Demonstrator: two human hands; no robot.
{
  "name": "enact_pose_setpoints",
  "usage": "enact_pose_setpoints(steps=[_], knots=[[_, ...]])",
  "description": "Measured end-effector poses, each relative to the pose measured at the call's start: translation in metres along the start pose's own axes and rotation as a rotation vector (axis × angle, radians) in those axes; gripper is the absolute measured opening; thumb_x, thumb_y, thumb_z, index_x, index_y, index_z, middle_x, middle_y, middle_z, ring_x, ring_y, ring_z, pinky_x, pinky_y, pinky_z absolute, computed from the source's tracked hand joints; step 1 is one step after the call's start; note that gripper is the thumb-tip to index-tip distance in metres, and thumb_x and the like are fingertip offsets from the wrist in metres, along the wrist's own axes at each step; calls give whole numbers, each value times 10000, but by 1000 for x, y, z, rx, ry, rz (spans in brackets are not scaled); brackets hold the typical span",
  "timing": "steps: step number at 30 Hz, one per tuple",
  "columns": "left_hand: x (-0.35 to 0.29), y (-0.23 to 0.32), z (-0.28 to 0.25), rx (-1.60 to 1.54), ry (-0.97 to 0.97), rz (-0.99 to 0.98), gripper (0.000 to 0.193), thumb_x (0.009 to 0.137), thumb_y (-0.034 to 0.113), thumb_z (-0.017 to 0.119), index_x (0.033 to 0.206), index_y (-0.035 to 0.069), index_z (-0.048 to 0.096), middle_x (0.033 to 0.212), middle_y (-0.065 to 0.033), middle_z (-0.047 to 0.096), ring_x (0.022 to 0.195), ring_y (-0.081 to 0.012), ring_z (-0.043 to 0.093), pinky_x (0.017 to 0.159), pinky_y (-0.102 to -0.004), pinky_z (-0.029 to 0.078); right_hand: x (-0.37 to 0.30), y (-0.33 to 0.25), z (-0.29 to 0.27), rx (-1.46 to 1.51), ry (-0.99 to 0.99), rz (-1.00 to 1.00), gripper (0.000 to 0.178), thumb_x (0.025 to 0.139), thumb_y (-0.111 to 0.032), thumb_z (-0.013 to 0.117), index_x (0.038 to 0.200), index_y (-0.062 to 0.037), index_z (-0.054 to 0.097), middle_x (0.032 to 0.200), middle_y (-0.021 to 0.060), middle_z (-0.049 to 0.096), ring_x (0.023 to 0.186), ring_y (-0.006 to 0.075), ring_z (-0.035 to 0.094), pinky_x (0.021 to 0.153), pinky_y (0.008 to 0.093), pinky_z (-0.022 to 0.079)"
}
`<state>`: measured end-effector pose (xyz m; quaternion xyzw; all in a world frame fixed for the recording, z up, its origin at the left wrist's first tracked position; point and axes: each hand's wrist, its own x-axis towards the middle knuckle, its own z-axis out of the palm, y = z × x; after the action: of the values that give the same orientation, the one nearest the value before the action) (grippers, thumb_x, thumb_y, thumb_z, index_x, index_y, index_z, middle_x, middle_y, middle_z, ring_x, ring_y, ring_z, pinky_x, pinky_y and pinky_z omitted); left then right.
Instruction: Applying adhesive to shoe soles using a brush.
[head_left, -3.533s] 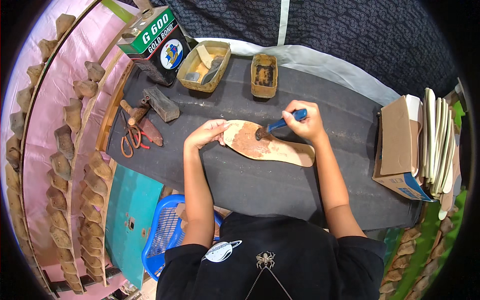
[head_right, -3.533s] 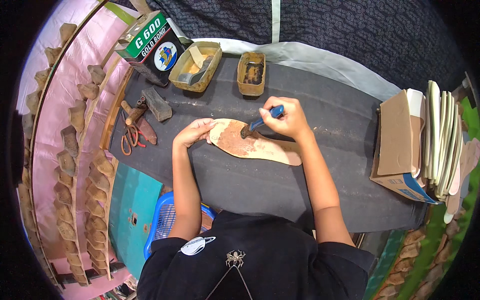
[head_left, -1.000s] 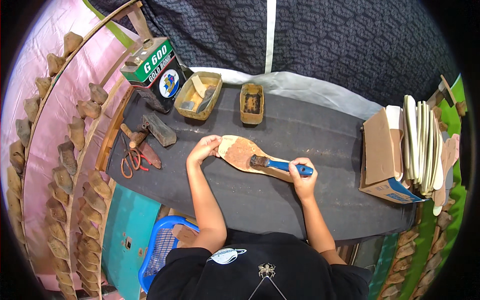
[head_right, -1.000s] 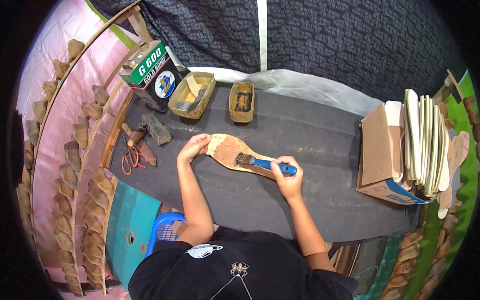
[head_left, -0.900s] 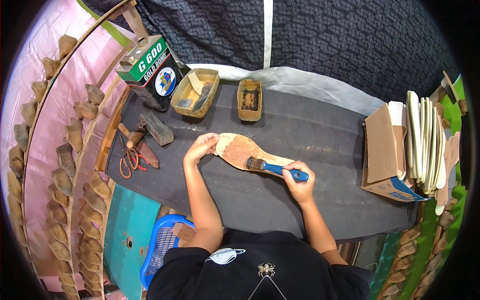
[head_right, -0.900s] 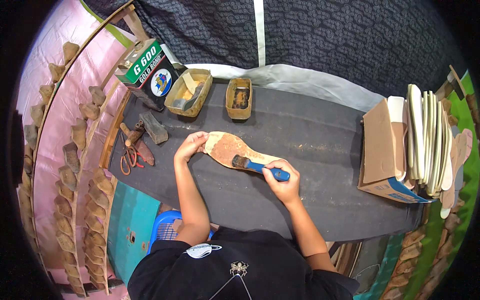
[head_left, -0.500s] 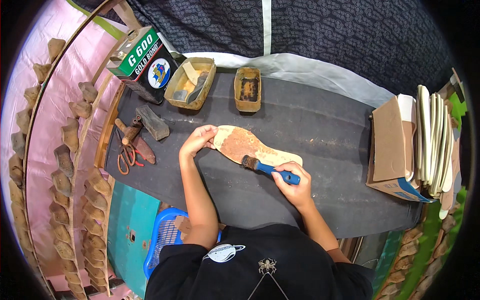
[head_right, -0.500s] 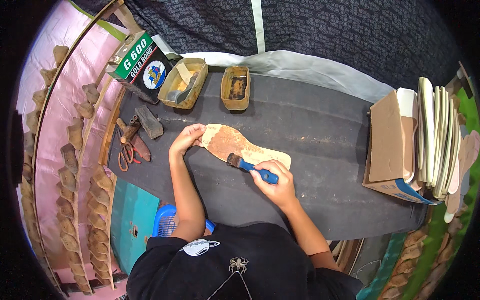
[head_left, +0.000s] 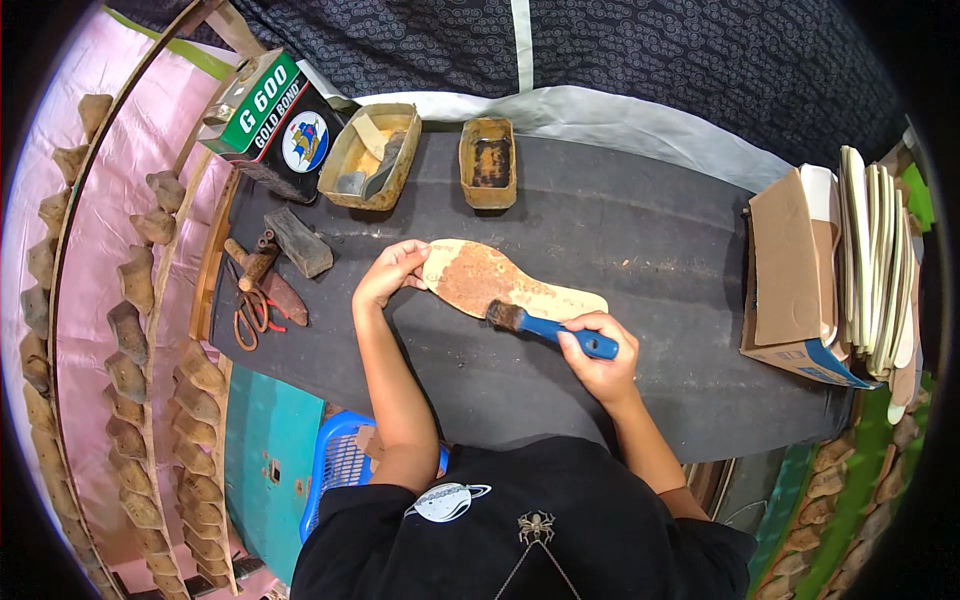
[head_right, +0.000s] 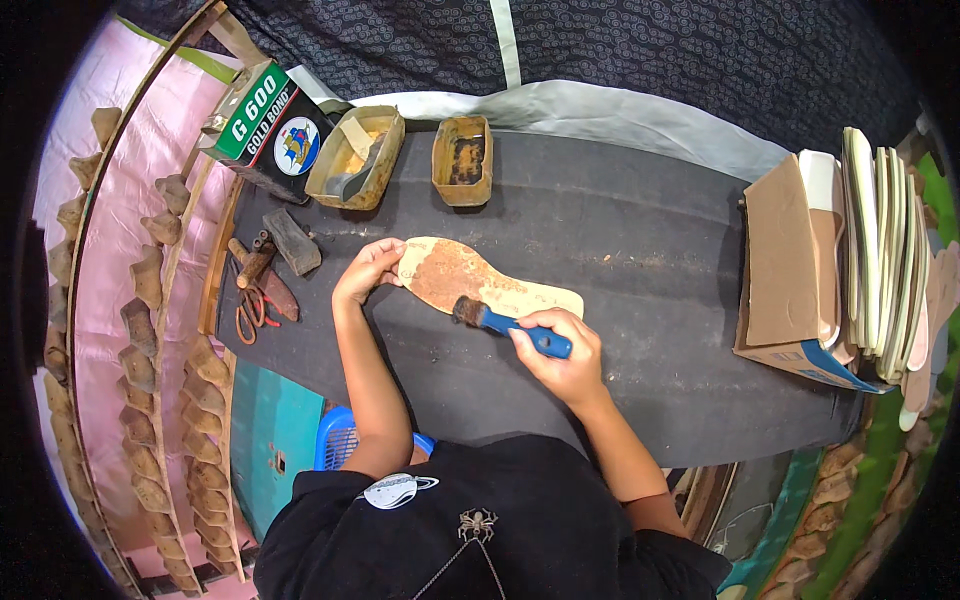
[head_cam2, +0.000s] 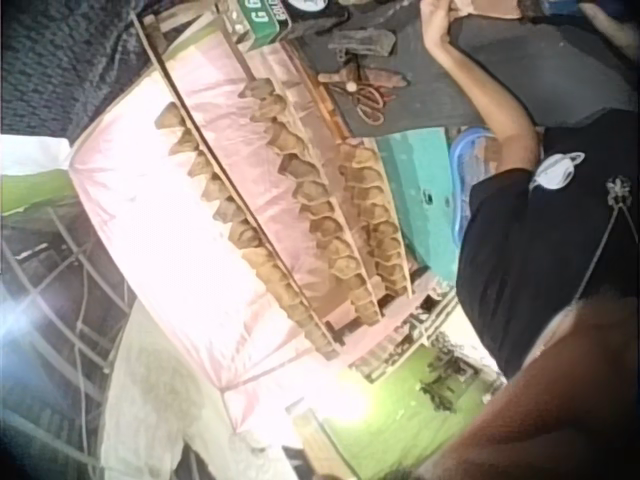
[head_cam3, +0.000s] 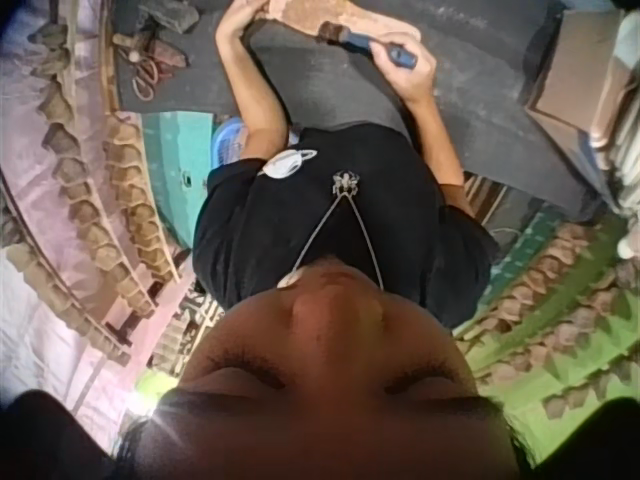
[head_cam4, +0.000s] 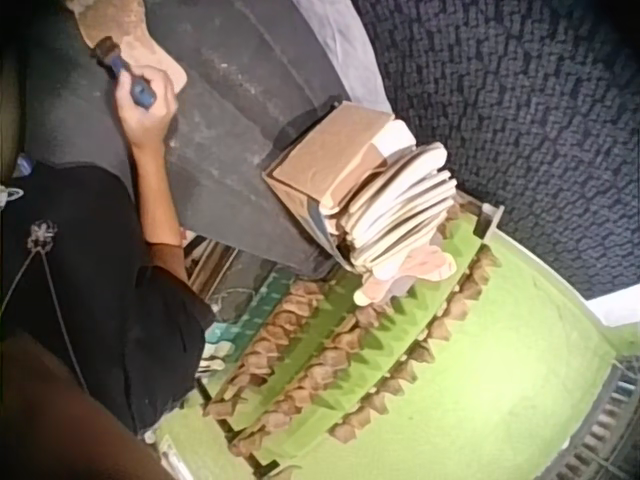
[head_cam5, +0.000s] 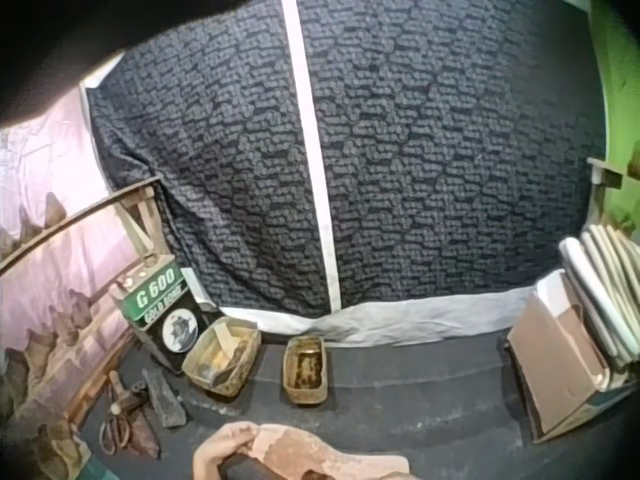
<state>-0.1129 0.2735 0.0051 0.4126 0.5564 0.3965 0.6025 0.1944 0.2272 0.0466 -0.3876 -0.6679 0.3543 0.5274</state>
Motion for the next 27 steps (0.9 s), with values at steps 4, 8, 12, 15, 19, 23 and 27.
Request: enact_pose_setpoints(steps=[4,8,12,15,19,23,27], knots=[[0,-1,-1,3,0,-6,188,823,250,506,870,69,520,688,26,538,566,-51,511,526,-181,446,2,9,2,-52,-72,-58,128,670,-38,650,764,-22,564,745,63,585,663,119,550,598,221,428],[-2,0,-1,33,-2,7,188,827,250,500,871,69,521,692,29,539,577,-47,513,525,-176,443,7,10,-13,-101,40,26,102,693,-85,604,668,-21,529,626,86,545,573,196,537,544,274,416],[0,-4,-5,21,-32,12,180,830,244,496,874,71,522,696,31,540,588,-43,514,521,-170,441,7,14,-25,-159,115,12,130,708,-98,599,653,-15,515,590,66,524,513,135,500,492,240,394],[-1,0,1,34,-4,18,177,832,240,493,875,71,523,699,31,540,586,-42,514,520,-168,441,3,8,-13,-42,131,100,120,705,-97,619,681,-15,535,627,51,552,544,102,516,517,216,408],[-1,-1,1,20,-17,18,173,833,237,490,874,72,522,703,30,540,586,-44,513,522,-172,442,1,7,6,-4,-9,71,144,686,-76,651,796,-28,570,752,59,597,669,124,559,607,232,434],[-2,-1,-1,40,-10,12,176,834,239,488,874,70,518,712,32,538,591,-40,512,522,-169,442,6,11,0,-84,-20,24,128,674,-89,648,749,-30,563,707,78,577,644,181,559,605,266,435],[-2,1,0,32,-2,8,162,830,223,494,875,69,518,705,28,543,587,-46,516,528,-179,446,10,22,-28,-177,115,-14,118,699,-94,581,643,-19,510,596,89,530,525,194,520,505,265,406]])
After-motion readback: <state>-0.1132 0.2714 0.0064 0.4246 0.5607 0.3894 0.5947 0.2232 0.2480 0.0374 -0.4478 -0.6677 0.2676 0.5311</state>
